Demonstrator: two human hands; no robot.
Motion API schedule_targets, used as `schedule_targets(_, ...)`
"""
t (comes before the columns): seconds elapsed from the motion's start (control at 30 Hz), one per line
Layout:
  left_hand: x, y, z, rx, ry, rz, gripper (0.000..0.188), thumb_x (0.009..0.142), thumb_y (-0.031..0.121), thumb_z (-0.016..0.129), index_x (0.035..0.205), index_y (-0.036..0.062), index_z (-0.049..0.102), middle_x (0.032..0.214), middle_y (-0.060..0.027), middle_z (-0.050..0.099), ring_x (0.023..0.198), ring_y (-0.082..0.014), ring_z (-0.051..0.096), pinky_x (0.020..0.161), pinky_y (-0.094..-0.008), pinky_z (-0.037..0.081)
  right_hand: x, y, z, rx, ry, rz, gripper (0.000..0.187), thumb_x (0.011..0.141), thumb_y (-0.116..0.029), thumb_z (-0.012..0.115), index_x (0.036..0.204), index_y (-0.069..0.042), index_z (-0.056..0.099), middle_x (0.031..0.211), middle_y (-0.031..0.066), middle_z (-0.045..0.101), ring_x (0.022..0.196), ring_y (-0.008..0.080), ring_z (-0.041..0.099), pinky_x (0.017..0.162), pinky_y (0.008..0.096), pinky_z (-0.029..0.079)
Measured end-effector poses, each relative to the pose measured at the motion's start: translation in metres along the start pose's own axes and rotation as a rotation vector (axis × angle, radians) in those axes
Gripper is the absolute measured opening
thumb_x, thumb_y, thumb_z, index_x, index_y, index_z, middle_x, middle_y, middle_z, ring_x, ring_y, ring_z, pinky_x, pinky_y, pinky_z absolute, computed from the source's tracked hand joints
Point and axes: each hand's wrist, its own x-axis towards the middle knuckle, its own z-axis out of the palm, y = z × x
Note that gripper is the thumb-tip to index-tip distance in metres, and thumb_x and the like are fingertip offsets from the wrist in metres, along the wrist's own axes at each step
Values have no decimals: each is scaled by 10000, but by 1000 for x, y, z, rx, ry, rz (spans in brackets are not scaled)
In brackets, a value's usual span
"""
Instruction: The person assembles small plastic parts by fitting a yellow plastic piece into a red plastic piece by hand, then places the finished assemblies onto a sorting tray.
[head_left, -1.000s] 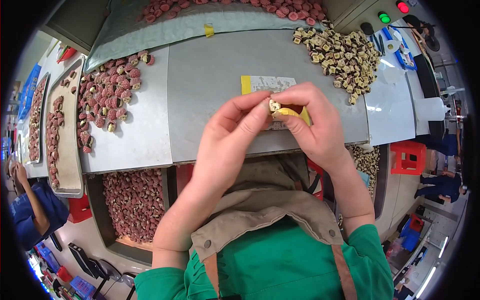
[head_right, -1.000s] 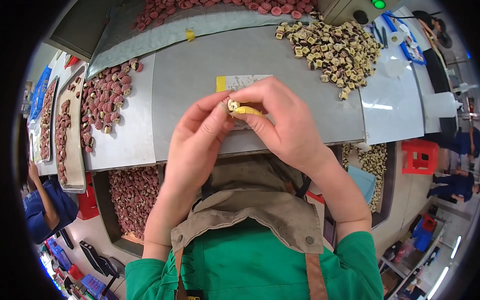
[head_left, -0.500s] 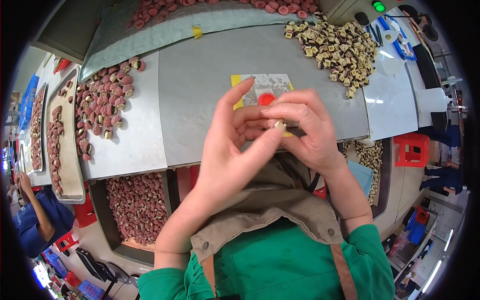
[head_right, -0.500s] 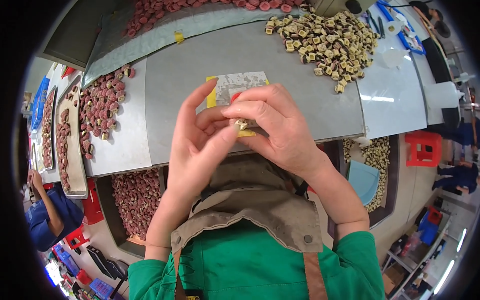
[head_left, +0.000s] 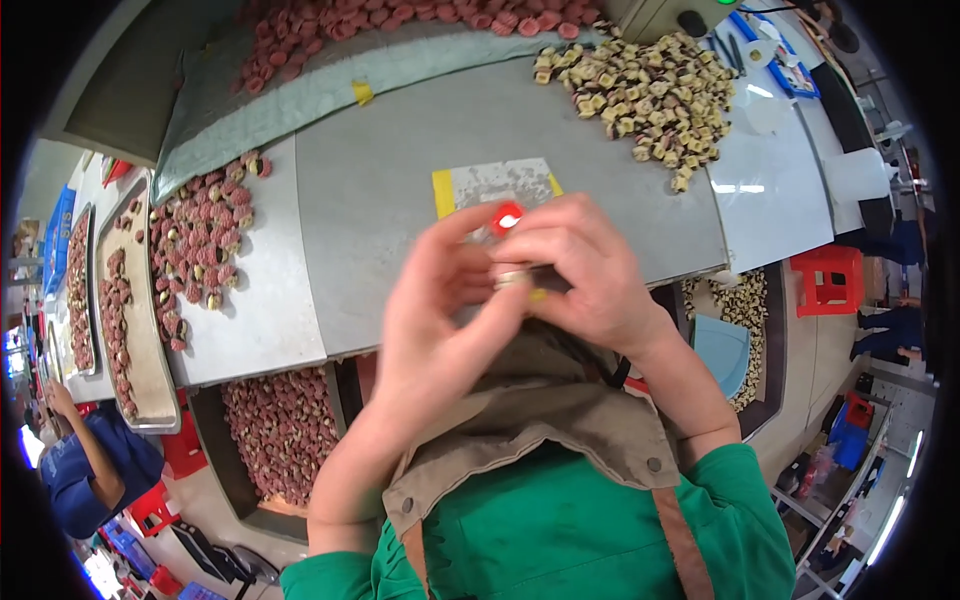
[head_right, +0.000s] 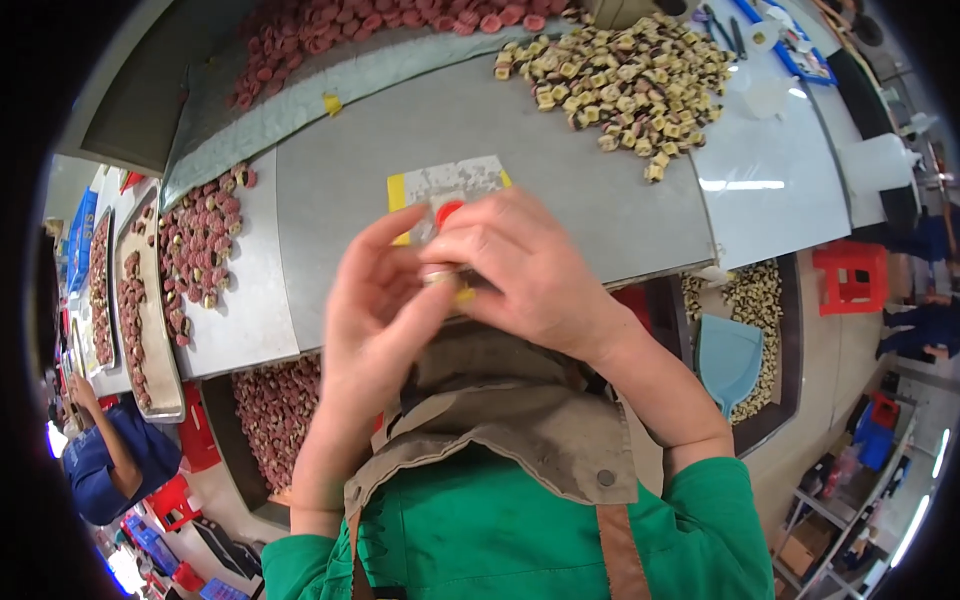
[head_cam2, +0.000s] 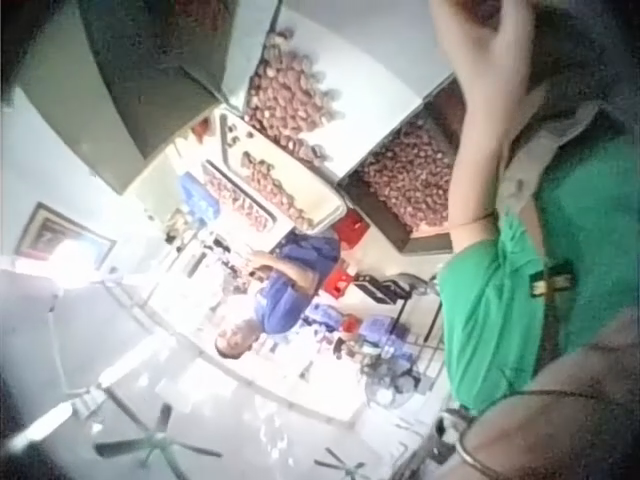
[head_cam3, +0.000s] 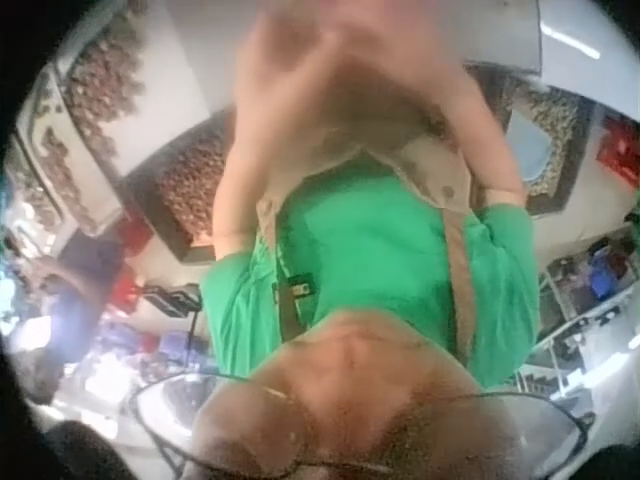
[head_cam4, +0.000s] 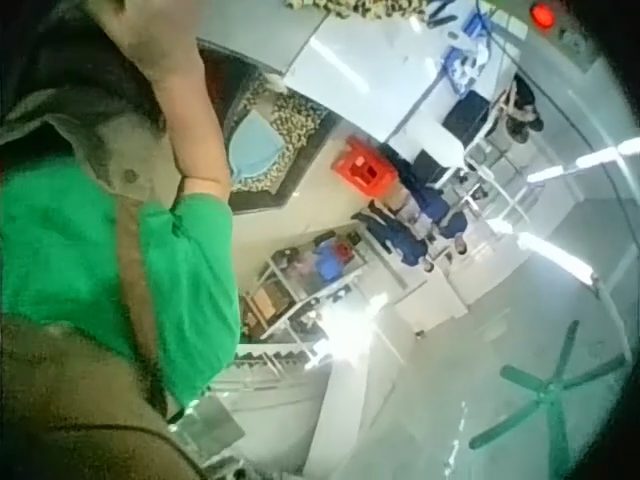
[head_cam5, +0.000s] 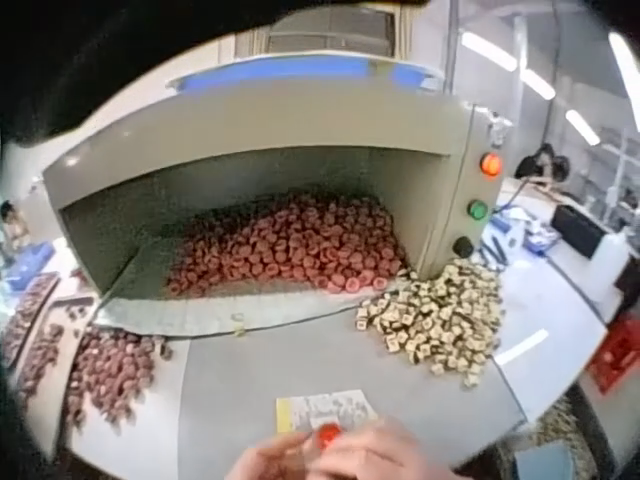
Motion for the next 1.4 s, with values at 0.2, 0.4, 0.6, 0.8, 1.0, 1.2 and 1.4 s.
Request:
schedule_targets(0.2,12,50,-224,870,701,308,291,960,208,528,1154,0,586,1074,-63,610,958,-108,553,830,-240,435,3,29,-65,-366,30,142,300,772,-115,696,1054,-42,620,969,107,587,930,273,554,819,361,460)
schedule_targets(0.4,-18,46,-440,1522,891,50,306,904,234,565,1097,7,632,1000,-118,656,937,-208,605,852,-321,461,18,61,-84,-533,22,175,220,782,-73,665,993,-31,620,952,98,591,915,287,555,805,368,455)
schedule_targets(0.6,34,68,-338,1607,855,544,299,871,95,548,1164,88,604,1061,-140,619,969,-280,579,885,-368,447,29,52,-78,-584,-48,121,147,773,-33,648,912,-34,601,917,102,580,884,303,551,783,379,447)
schedule_targets(0.8,140,61,-159,1214,319,629,268,836,149,604,1083,48,621,1017,-137,627,942,-295,598,828,-380,485,32,7,-71,-436,-279,271,221,750,15,608,964,-28,576,938,122,568,906,301,550,801,387,443)
schedule_targets(1.0,232,27,-125,1535,465,332,388,819,383,615,940,17,659,828,-225,648,817,-383,630,730,-482,498,28,8,-65,-214,-329,341,249,754,32,584,998,-20,576,979,119,578,949,295,549,846,362,436)
schedule_targets(1.2,229,26,-144,1478,328,517,378,807,370,614,917,10,644,854,-183,648,831,-347,631,711,-447,503,9,21,-66,-155,-233,264,277,778,15,592,1052,-19,577,1066,117,574,1020,279,544,906,354,425)
schedule_targets(1.4,175,31,-129,1296,206,707,259,808,198,619,1021,53,597,961,-132,616,878,-302,612,730,-395,489,4,9,-72,-247,-184,370,285,780,-28,638,1058,-21,582,1050,115,578,983,279,557,869,350,442)
